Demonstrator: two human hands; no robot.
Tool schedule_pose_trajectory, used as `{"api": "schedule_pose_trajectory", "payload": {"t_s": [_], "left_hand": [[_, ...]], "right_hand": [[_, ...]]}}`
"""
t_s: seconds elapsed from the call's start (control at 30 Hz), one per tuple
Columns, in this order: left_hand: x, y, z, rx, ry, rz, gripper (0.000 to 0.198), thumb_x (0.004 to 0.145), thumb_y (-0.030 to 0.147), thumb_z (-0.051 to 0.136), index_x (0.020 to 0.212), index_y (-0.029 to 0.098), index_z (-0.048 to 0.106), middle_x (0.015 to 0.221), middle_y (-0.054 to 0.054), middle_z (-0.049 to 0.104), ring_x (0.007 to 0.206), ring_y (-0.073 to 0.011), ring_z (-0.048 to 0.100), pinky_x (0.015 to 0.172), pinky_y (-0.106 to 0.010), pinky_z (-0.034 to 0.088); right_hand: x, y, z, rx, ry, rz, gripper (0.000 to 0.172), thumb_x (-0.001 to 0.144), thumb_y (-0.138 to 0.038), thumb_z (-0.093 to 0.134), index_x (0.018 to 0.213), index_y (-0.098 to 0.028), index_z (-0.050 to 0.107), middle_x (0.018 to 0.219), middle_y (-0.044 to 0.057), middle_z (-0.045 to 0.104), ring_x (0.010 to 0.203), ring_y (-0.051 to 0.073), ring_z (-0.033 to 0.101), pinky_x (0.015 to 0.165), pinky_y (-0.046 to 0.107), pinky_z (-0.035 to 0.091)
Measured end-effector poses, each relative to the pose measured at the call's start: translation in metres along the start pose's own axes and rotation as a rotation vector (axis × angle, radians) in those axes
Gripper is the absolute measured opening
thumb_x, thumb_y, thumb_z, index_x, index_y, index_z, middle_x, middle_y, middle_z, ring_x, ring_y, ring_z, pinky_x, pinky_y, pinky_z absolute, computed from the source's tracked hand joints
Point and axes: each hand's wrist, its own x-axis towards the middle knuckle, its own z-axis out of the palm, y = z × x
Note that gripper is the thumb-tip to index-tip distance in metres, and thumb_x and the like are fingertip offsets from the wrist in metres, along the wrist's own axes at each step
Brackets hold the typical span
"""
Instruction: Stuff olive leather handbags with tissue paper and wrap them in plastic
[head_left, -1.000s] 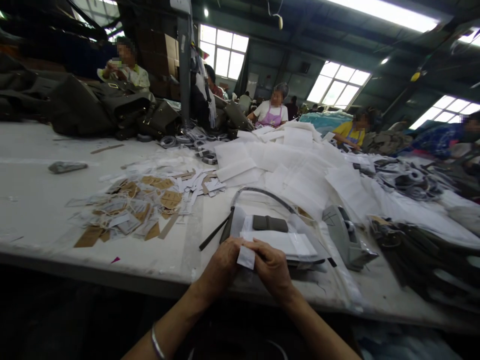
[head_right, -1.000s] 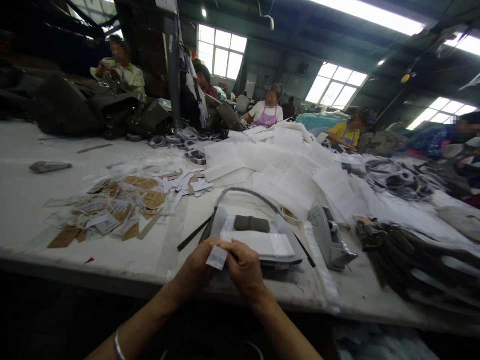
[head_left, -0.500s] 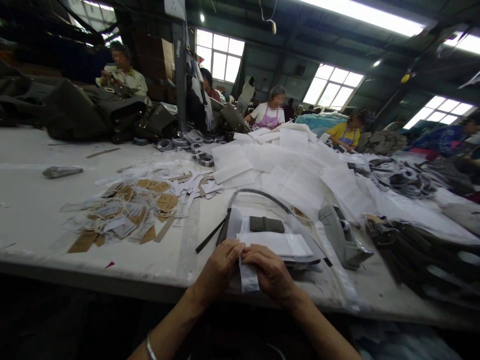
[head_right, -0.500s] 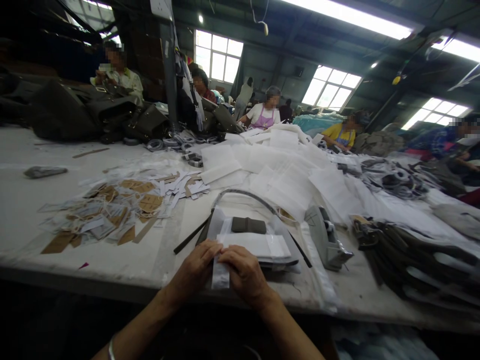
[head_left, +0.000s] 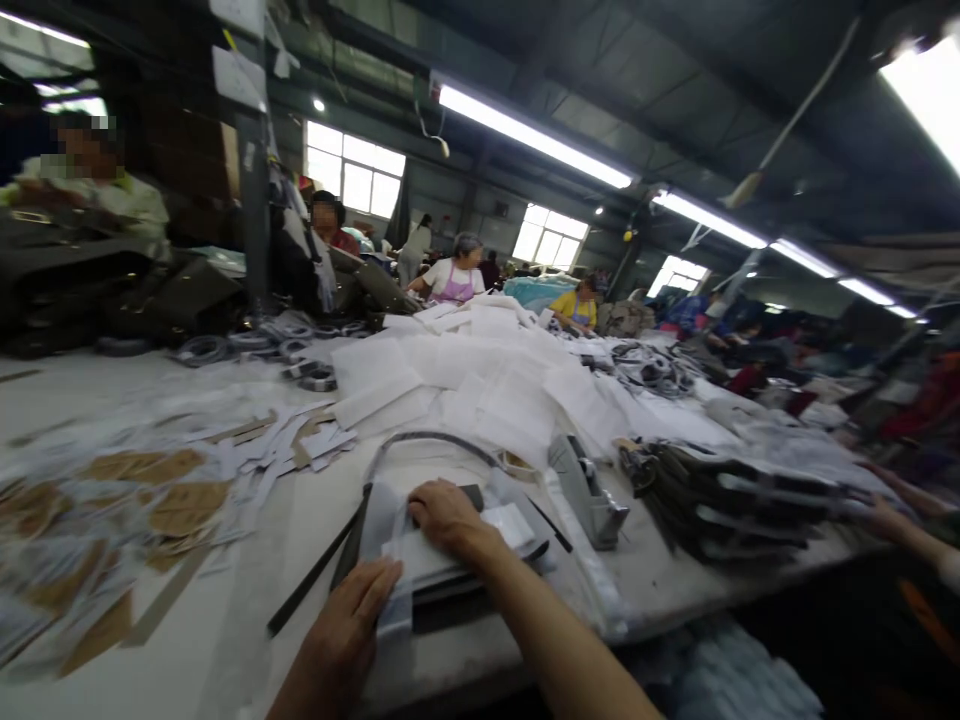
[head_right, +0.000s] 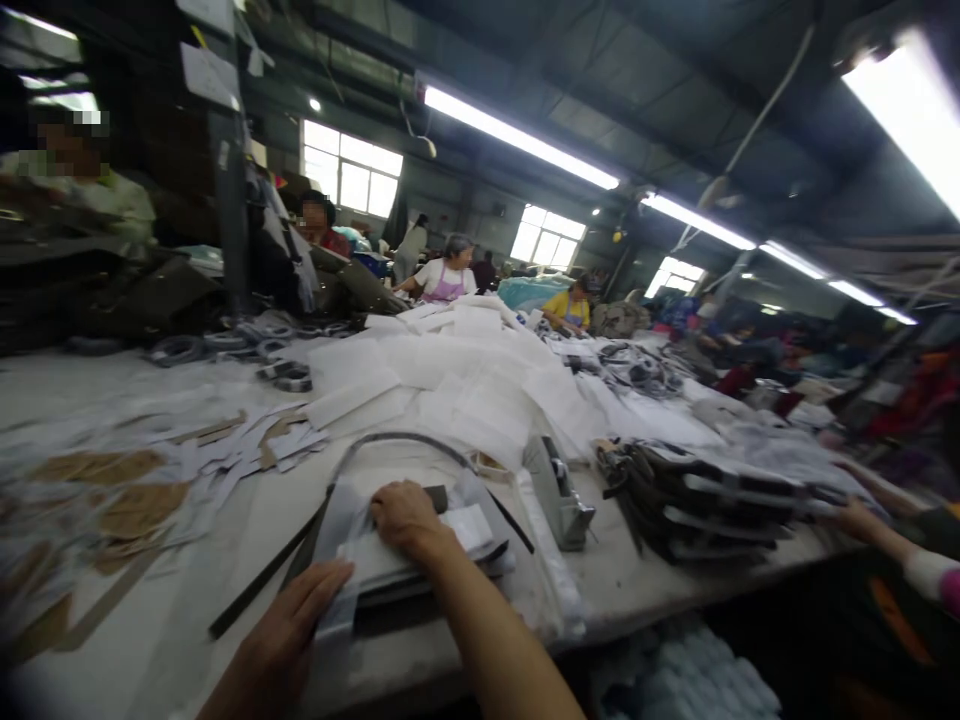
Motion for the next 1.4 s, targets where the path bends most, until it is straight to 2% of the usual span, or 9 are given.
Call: {"api": "schedule_pose_trajectory", "payload": {"t_s": [0.17, 0.33, 0.43, 0.57, 0.7, 0.83, 1.0, 1.13, 1.4], "left_hand": [[-0.009, -0.018, 0.010, 0.048, -0.063, 0.068, 0.053, 0.088, 0.009, 0.041, 0.139, 0.022, 0.046, 0.128, -0.009, 0.062, 0.120, -0.0217, 0.059, 0.107, -0.035, 0.047], [-0.003, -0.018, 0.003, 0.074, -0.065, 0.105, 0.056, 0.086, 0.004, 0.036, 0.138, 0.024, 0.046, 0.127, -0.009, 0.062, 0.120, -0.0224, 0.059, 0.104, -0.037, 0.049], [0.004, -0.005, -0.007, 0.046, -0.074, 0.105, 0.059, 0.085, 0.001, 0.038, 0.139, 0.025, 0.045, 0.125, -0.009, 0.062, 0.119, -0.0216, 0.059, 0.105, -0.038, 0.048], [0.016, 0.013, -0.020, -0.027, -0.144, 0.010, 0.059, 0.081, -0.002, 0.040, 0.134, 0.021, 0.047, 0.124, -0.011, 0.060, 0.119, -0.0226, 0.058, 0.105, -0.044, 0.048], [0.021, 0.021, -0.024, -0.023, -0.177, -0.042, 0.061, 0.077, -0.004, 0.040, 0.134, 0.019, 0.048, 0.123, -0.011, 0.060, 0.118, -0.0237, 0.058, 0.104, -0.045, 0.050], [0.019, 0.020, -0.025, -0.008, -0.133, 0.000, 0.059, 0.081, -0.004, 0.036, 0.134, 0.019, 0.048, 0.123, -0.011, 0.061, 0.118, -0.0224, 0.058, 0.102, -0.042, 0.051], [0.011, -0.003, -0.015, 0.010, -0.061, 0.119, 0.059, 0.087, 0.005, 0.040, 0.143, 0.023, 0.043, 0.125, -0.009, 0.062, 0.114, -0.0203, 0.062, 0.094, -0.030, 0.055], [0.002, -0.019, -0.002, 0.017, -0.092, 0.141, 0.063, 0.091, 0.011, 0.040, 0.150, 0.030, 0.033, 0.130, -0.007, 0.061, 0.116, -0.0214, 0.062, 0.095, -0.031, 0.055], [-0.007, -0.032, 0.006, 0.073, -0.117, 0.167, 0.055, 0.097, 0.022, 0.036, 0.151, 0.032, 0.030, 0.131, -0.006, 0.061, 0.115, -0.0222, 0.063, 0.091, -0.030, 0.057]], "right_hand": [[0.017, 0.002, 0.013, -0.068, -0.050, -0.013, 0.015, 0.088, -0.029, 0.061, 0.088, -0.020, 0.074, 0.096, 0.005, 0.076, 0.089, 0.022, 0.069, 0.080, 0.031, 0.049], [0.003, -0.003, 0.000, -0.029, 0.089, -0.058, 0.018, 0.085, -0.030, 0.070, 0.099, -0.019, 0.071, 0.106, 0.006, 0.074, 0.103, 0.023, 0.066, 0.097, 0.036, 0.045], [-0.039, -0.009, -0.003, 0.064, 0.251, -0.039, 0.021, 0.096, -0.022, 0.055, 0.114, -0.016, 0.065, 0.115, 0.009, 0.070, 0.112, 0.019, 0.060, 0.101, 0.033, 0.041], [-0.119, -0.006, 0.007, 0.275, 0.416, -0.172, 0.013, 0.097, -0.023, 0.054, 0.098, -0.019, 0.066, 0.089, 0.005, 0.069, 0.086, 0.016, 0.063, 0.081, 0.028, 0.050], [-0.163, -0.002, 0.032, 0.244, 0.255, -0.252, 0.035, 0.086, -0.018, 0.066, 0.120, -0.022, 0.060, 0.111, 0.007, 0.067, 0.101, 0.021, 0.060, 0.089, 0.034, 0.049], [-0.157, -0.019, 0.059, 0.078, 0.159, -0.196, 0.063, 0.078, -0.021, 0.073, 0.136, -0.023, 0.048, 0.134, 0.010, 0.057, 0.113, 0.028, 0.055, 0.095, 0.044, 0.047], [-0.132, -0.027, 0.080, -0.108, 0.160, -0.169, 0.038, 0.073, -0.045, 0.074, 0.099, -0.021, 0.062, 0.112, 0.005, 0.064, 0.096, 0.027, 0.059, 0.082, 0.041, 0.052], [-0.118, -0.021, 0.072, -0.283, 0.100, -0.295, 0.020, 0.086, -0.039, 0.062, 0.095, -0.021, 0.062, 0.097, 0.002, 0.065, 0.081, 0.019, 0.063, 0.066, 0.028, 0.054], [-0.095, -0.028, 0.064, -0.403, 0.000, -0.450, 0.019, 0.095, -0.034, 0.051, 0.091, -0.019, 0.062, 0.090, 0.003, 0.069, 0.058, 0.016, 0.063, 0.037, 0.024, 0.044]]}}
